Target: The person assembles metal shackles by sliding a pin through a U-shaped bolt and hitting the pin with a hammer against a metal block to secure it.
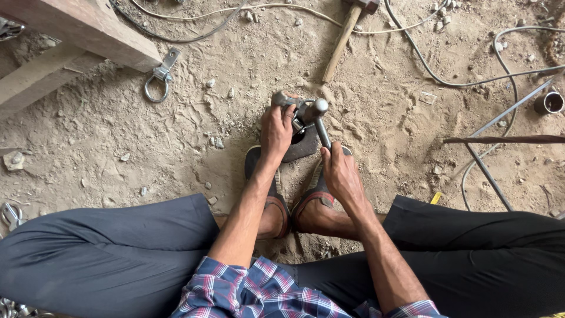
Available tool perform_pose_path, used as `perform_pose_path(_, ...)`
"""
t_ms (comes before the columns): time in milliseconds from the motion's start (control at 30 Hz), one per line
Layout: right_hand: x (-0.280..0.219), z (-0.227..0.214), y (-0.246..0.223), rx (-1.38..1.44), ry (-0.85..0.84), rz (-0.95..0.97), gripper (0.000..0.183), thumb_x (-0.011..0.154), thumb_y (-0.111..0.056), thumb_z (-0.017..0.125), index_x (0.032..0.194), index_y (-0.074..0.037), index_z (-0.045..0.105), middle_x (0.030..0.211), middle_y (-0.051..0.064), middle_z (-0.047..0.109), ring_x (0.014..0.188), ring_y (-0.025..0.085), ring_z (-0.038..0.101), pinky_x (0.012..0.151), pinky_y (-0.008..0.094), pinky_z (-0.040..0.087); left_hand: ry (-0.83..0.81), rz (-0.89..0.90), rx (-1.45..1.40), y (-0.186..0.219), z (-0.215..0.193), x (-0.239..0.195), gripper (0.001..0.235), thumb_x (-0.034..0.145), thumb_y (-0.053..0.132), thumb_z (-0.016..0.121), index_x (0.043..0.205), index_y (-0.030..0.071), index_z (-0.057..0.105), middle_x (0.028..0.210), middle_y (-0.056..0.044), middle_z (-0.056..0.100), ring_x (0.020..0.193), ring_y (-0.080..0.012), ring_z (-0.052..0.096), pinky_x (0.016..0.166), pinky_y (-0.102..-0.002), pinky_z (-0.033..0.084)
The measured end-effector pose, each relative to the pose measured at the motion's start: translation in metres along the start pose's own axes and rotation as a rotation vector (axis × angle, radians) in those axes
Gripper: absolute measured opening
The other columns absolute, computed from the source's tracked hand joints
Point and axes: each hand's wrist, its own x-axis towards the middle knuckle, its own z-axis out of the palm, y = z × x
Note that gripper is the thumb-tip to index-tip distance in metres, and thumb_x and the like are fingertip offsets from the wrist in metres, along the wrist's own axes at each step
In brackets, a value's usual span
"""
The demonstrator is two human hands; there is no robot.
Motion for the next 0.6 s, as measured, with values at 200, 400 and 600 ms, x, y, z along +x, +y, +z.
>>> perform_pose_path(200, 0.001, -0.011, -0.009, 0.139, -0.134, 0.312, 0.032, 0.112, -0.031, 0.048, 0.102, -0.002, 0.053, 0.065, 0.026, 0.060, 0.048, 0.032, 0.049, 0.049, 0.046, 0.036, 0.017, 0.113, 0.332, -0.002, 0.004, -0.002, 0.022, 0.110, 0.029, 0.059, 0.118, 0.009, 0.063, 0.082, -0.010, 0.069, 0.071, -0.0244, 0.068, 0.061, -0.040, 0.052)
perform_pose_path(400, -0.001, -0.039, -0.041, -0.007, 0.225, -0.070, 0.030, 0.108, -0.028, 0.051, 0.115, 0.000, 0.055, 0.054, 0.021, 0.054, 0.041, 0.033, 0.045, 0.040, 0.049, 0.032, 0.051, 0.163, 0.204, -0.002, 0.011, -0.003, 0.038, 0.105, 0.023, 0.055, 0.134, -0.001, 0.053, 0.083, -0.015, 0.068, 0.063, -0.0231, 0.066, 0.050, -0.038, 0.052)
perform_pose_path(600, -0.006, -0.087, -0.078, 0.122, 0.278, -0.135, 0.025, 0.113, -0.026, 0.044, 0.105, -0.002, 0.045, 0.053, 0.007, 0.051, 0.037, 0.015, 0.048, 0.035, 0.038, 0.036, -0.068, -0.001, 0.231, -0.015, 0.026, -0.005, 0.025, 0.113, 0.022, 0.045, 0.132, 0.010, 0.054, 0.073, -0.008, 0.062, 0.049, -0.0120, 0.054, 0.035, -0.030, 0.048)
